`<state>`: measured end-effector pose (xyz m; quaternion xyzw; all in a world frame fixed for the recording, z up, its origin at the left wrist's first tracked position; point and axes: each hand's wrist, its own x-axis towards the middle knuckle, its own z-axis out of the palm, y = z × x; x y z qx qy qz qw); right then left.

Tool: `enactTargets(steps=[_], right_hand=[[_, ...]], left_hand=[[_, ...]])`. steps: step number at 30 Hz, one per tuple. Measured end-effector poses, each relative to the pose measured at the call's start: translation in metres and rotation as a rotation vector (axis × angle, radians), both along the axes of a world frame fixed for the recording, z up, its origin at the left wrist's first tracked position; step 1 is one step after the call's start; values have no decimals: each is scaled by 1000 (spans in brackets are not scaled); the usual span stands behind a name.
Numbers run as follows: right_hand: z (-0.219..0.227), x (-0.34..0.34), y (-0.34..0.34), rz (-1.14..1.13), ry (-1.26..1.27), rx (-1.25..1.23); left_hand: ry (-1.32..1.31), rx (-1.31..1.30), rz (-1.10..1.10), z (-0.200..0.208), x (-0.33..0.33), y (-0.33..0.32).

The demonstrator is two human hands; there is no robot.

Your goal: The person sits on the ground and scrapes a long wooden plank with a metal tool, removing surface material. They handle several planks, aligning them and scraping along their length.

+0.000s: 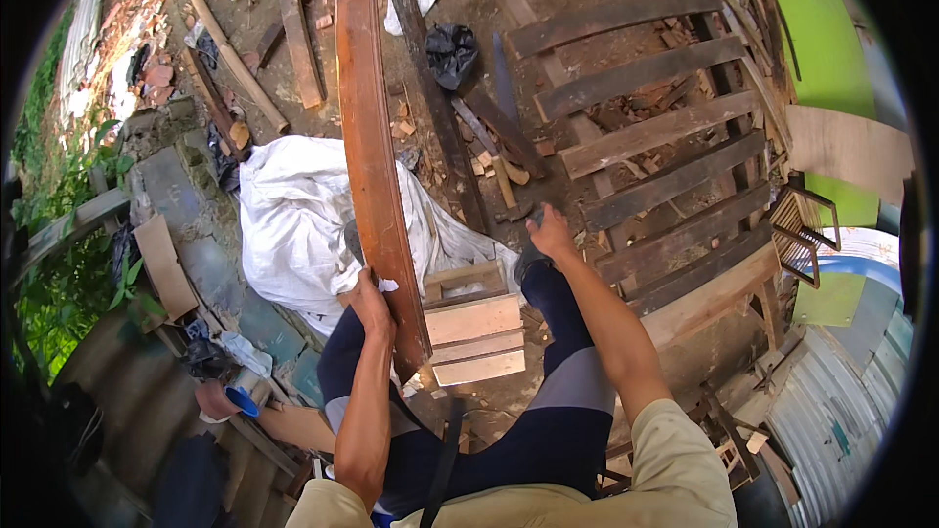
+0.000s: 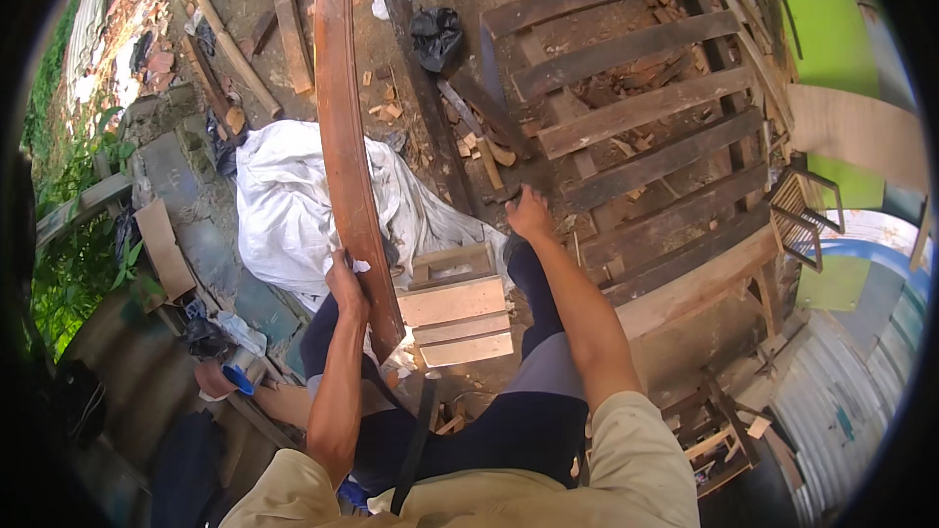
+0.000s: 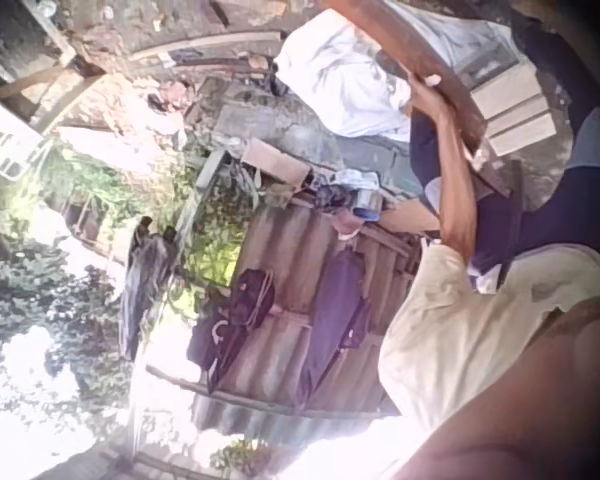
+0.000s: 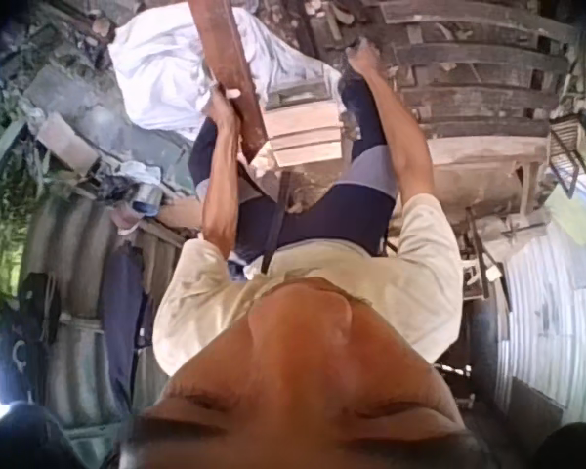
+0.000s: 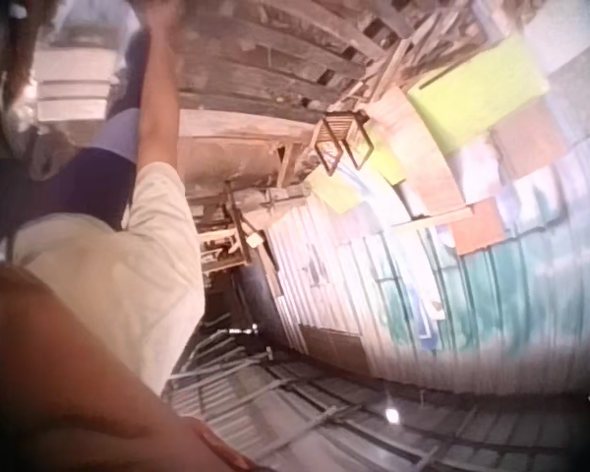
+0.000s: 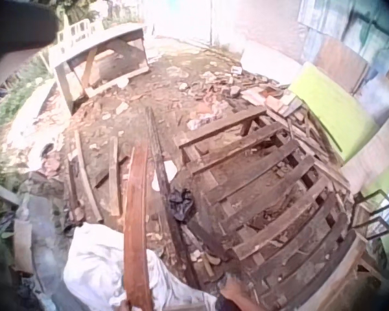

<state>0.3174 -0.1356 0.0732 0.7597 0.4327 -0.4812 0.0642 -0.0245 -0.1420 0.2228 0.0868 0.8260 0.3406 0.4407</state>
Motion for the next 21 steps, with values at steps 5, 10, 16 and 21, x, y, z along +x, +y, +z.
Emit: enactTargets(steps=[5, 10, 16, 21], right_hand=[[-135, -16, 50, -142, -273, 106], [-195, -7, 109, -101, -323, 100], [-199, 2, 109, 189, -426, 136], [-220, 27, 93, -74, -535, 296]], left_hand=[[14, 2, -2, -97, -27, 0], [78, 44, -44, -158, -52, 10], [126, 209, -107, -191, -56, 53], [24, 393, -71, -193, -37, 83]])
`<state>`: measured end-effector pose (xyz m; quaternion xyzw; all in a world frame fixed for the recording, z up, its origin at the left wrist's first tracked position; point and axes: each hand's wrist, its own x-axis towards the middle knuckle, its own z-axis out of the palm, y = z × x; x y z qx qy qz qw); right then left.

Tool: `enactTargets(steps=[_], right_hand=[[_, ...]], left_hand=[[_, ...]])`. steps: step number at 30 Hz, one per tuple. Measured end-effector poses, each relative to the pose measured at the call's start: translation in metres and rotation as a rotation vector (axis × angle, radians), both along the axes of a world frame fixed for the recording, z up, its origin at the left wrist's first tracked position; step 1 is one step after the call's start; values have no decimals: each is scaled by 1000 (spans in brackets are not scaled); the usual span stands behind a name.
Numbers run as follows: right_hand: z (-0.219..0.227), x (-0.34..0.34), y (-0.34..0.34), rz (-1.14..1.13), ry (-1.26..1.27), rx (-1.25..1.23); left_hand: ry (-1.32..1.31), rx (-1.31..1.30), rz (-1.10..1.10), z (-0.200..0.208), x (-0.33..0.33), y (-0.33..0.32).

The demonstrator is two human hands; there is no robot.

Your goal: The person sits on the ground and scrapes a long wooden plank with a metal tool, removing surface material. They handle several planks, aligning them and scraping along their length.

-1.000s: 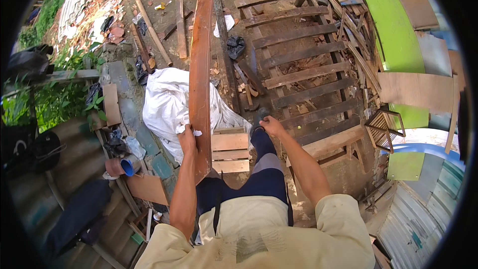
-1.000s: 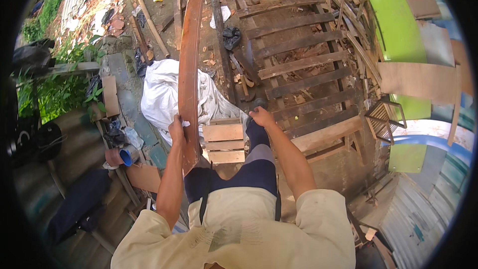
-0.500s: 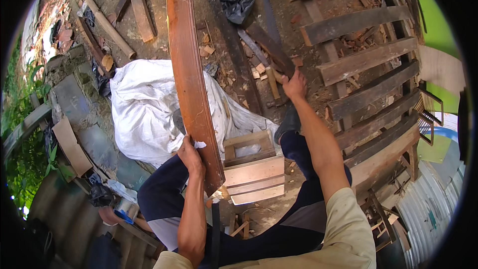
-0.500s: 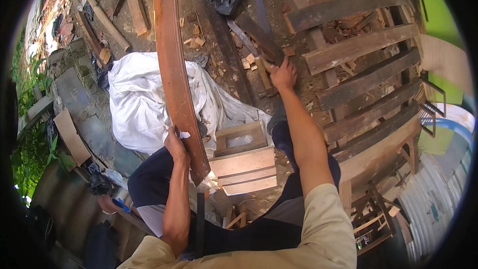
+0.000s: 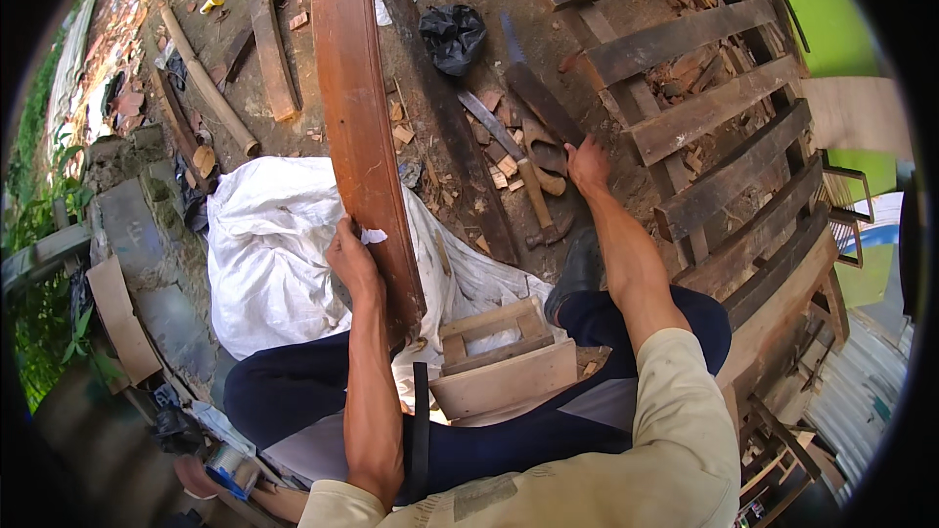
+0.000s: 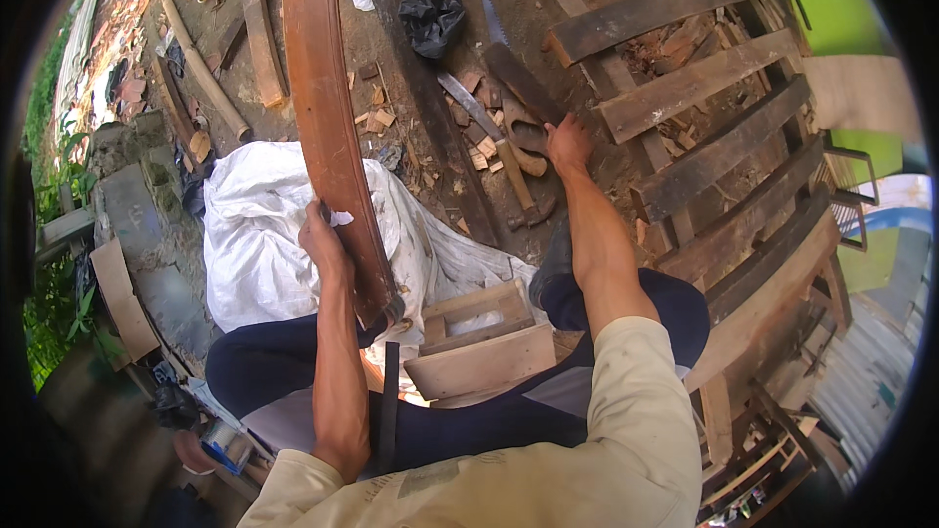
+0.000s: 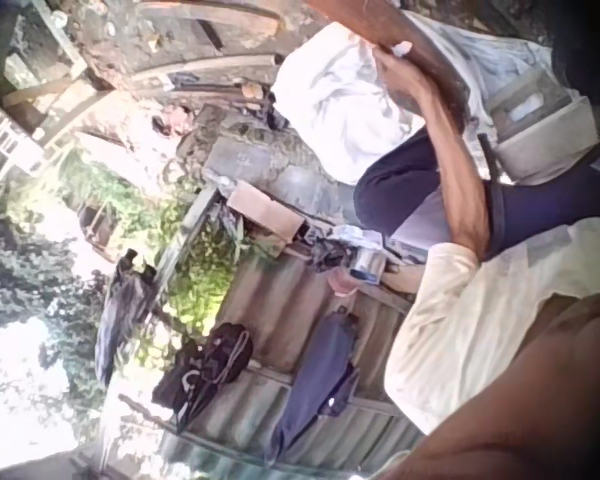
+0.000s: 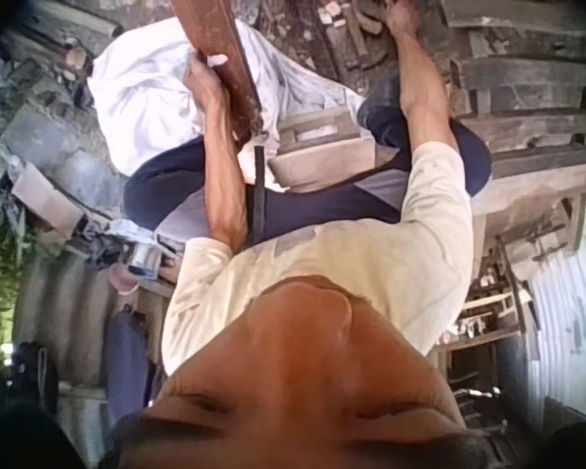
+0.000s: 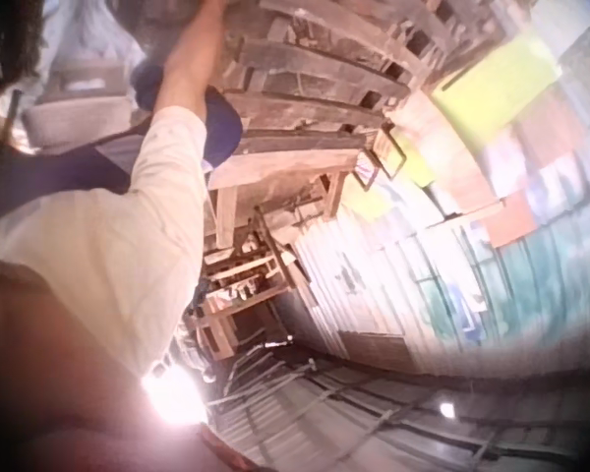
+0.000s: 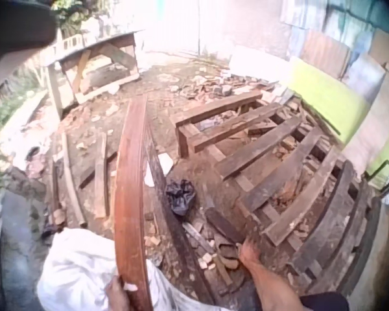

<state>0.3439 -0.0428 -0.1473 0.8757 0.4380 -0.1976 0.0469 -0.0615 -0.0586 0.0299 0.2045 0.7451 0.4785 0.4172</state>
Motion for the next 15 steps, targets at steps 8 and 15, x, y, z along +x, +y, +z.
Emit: enactTargets(steps=[8, 15], right_hand=[[8, -32, 29, 315, 222, -153], [-38, -31, 18, 200, 336, -361]], left_hand=[[74, 76, -5, -2, -27, -3], [159, 61, -12, -1, -42, -15]])
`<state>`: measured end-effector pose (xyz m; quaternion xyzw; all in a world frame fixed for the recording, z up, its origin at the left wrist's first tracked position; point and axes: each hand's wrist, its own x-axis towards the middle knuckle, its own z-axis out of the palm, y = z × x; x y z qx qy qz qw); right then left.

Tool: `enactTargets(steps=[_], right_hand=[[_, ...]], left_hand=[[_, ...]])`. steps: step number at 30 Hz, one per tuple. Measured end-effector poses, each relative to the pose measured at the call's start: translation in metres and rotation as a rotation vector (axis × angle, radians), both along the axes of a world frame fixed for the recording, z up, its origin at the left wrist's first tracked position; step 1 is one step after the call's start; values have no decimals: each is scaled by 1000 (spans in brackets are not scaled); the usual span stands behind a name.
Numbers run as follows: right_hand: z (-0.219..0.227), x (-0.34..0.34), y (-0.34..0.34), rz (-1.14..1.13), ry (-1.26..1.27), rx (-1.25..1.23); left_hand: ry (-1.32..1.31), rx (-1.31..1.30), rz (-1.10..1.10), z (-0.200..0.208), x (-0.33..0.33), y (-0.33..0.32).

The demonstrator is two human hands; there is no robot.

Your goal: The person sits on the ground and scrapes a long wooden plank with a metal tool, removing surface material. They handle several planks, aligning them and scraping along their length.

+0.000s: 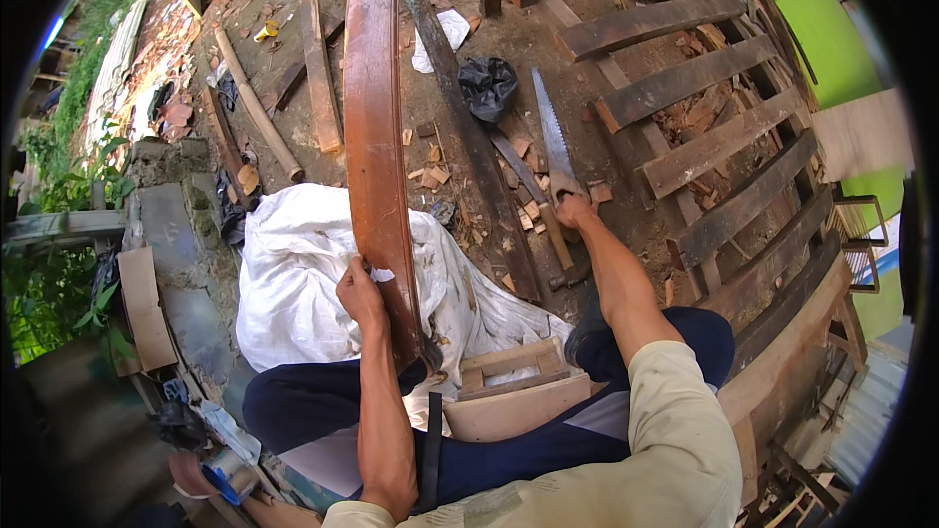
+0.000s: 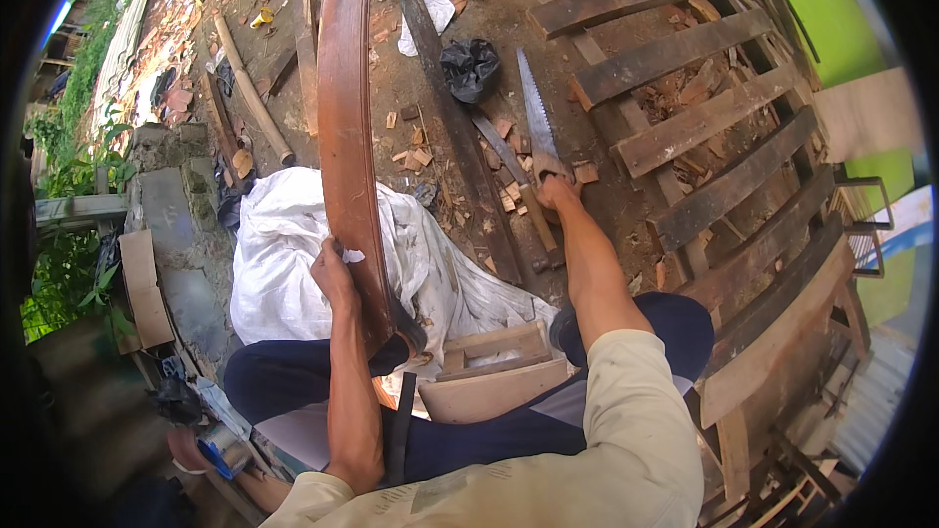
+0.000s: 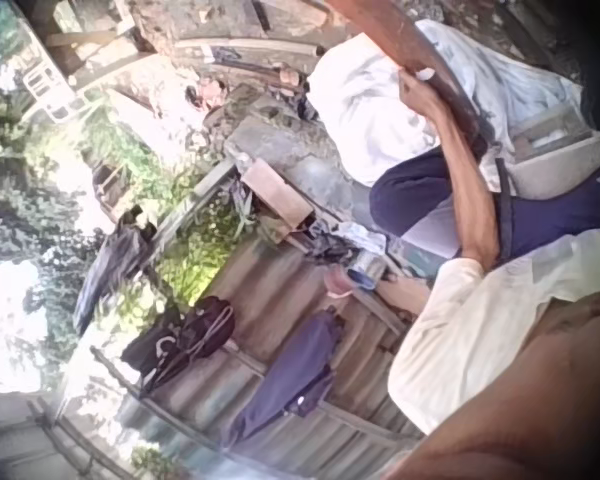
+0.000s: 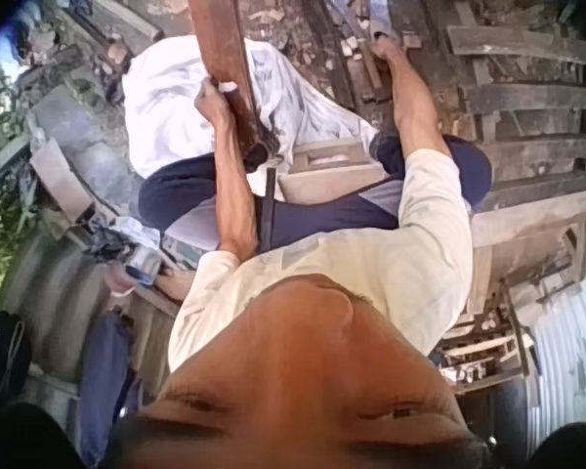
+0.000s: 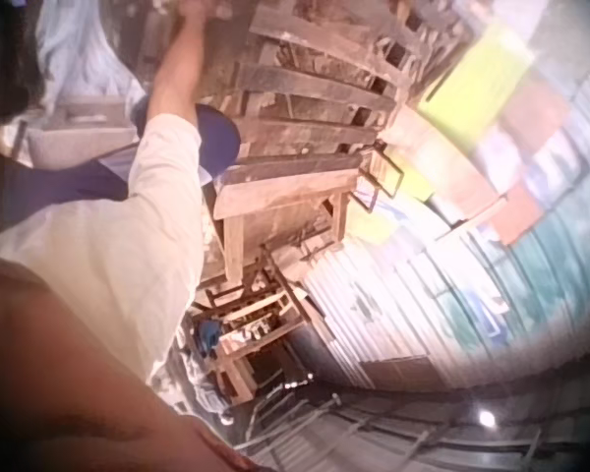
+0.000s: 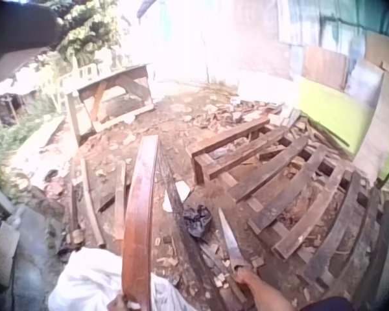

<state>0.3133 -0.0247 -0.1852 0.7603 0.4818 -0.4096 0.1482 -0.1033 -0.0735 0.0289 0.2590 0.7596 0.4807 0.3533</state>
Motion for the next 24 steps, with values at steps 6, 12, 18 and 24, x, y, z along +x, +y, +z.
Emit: enactTargets(steps=[6, 12, 18, 24], right_hand=[[103, -40, 1, 173, -219, 100], [194, -71, 53, -107, -81, 282], [253, -59, 42, -423, 409, 550], [369, -74, -22, -536, 643, 1003]], left_hand=[[118, -150, -51, 16, -19, 14], [284, -178, -152, 70, -29, 60], [359, -170, -262, 104, -24, 55], [407, -127, -344, 147, -37, 53]])
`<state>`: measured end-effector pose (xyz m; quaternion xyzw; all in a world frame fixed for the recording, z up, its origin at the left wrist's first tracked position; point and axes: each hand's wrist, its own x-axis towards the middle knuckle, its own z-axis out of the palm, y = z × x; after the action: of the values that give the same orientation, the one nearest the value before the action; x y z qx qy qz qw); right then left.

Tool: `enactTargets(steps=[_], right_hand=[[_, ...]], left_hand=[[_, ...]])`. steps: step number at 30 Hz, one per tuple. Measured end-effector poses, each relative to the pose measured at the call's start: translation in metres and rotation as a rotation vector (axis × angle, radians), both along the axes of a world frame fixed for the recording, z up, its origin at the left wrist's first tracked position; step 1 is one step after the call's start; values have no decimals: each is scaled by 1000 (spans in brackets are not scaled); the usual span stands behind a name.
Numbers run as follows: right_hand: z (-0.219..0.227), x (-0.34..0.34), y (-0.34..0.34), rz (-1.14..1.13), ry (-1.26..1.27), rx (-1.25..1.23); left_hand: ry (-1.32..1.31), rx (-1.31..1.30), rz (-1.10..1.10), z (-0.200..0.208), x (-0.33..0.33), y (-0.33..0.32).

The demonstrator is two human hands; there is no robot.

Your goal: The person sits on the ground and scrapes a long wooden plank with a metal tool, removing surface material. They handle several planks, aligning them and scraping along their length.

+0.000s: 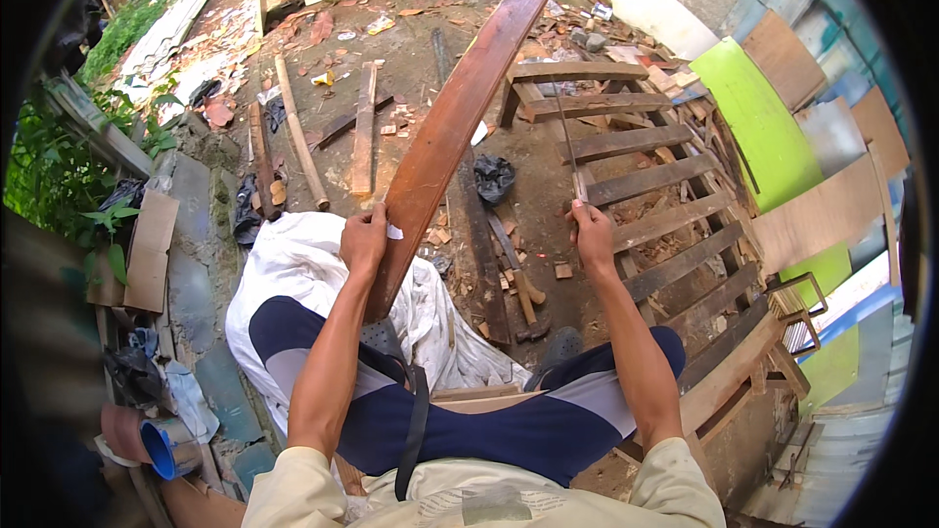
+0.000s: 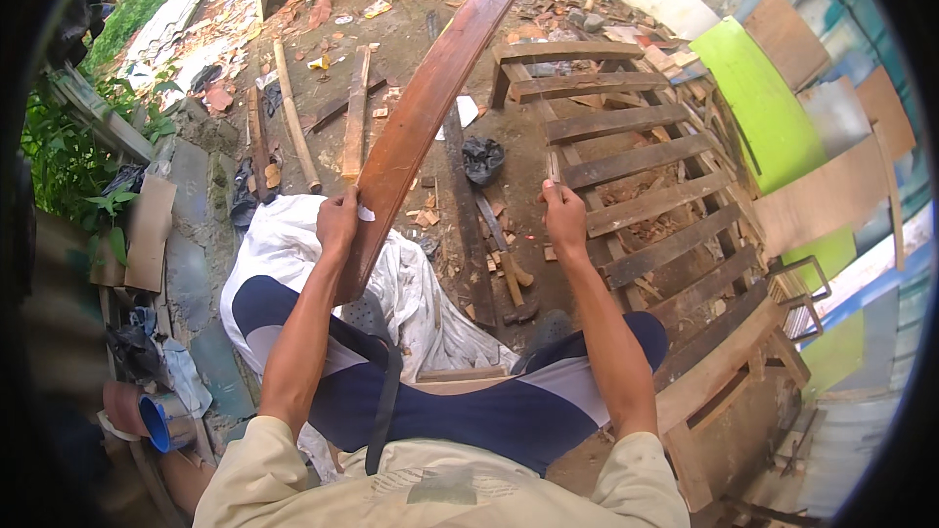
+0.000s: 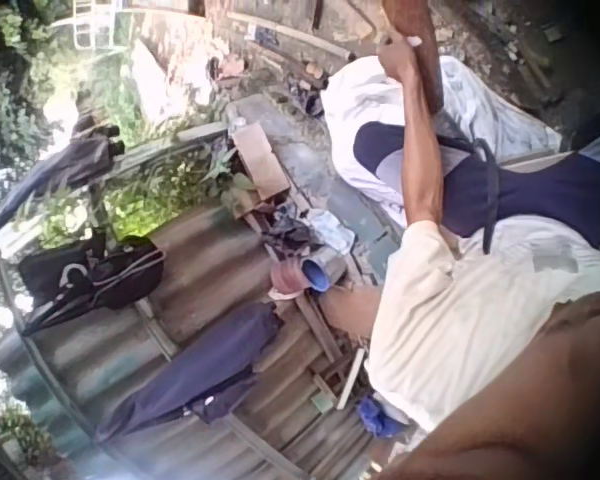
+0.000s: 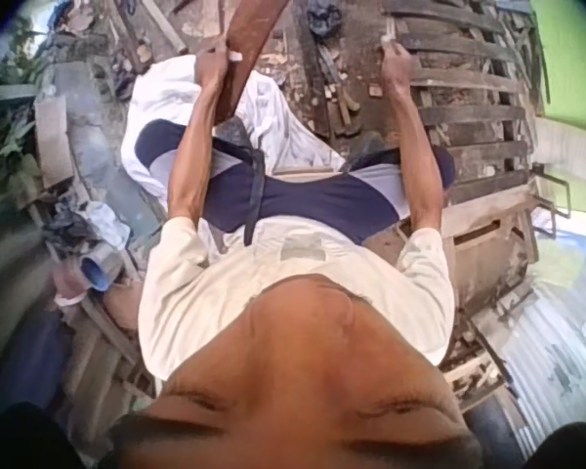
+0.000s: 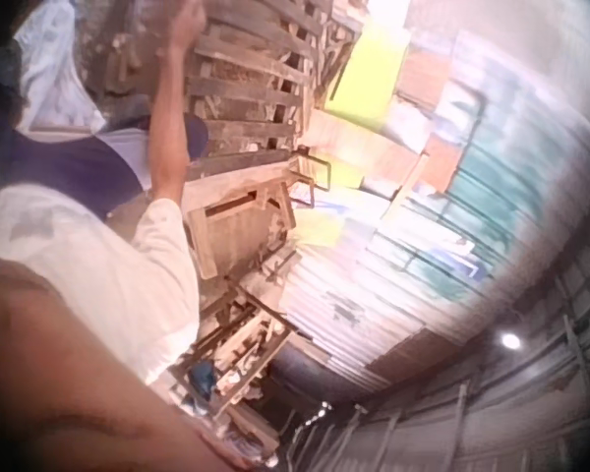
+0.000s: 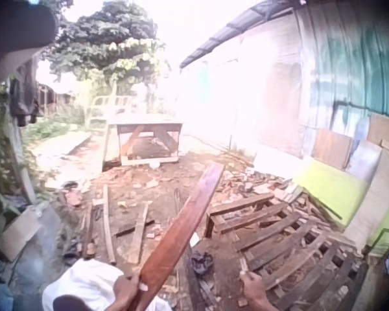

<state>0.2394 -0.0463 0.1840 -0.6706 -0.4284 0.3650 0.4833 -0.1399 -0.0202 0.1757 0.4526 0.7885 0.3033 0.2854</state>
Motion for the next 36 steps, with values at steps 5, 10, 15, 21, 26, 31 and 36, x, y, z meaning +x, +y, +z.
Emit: enactTargets(steps=[5, 10, 15, 21, 26, 31, 36], right_hand=[[28, 6, -67, -67, 12, 255], [17, 12, -121, -19, -103, 343], [5, 11, -134, 36, -135, 318], [4, -1, -128, 72, -124, 327], [-5, 8, -132, 69, -142, 334], [-23, 5, -135, 53, -146, 241], [-50, 4, -150, 96, 78, 139]], left_hand=[[40, -23, -85, -3, 32, -2], [97, -109, -229, -16, 73, 6], [157, -119, -395, -29, 121, 22], [224, -176, -613, -38, 157, 38], [241, -161, -676, -55, 187, 17], [213, -200, -701, -77, 180, 4], [208, -173, -814, -95, 185, 18]])
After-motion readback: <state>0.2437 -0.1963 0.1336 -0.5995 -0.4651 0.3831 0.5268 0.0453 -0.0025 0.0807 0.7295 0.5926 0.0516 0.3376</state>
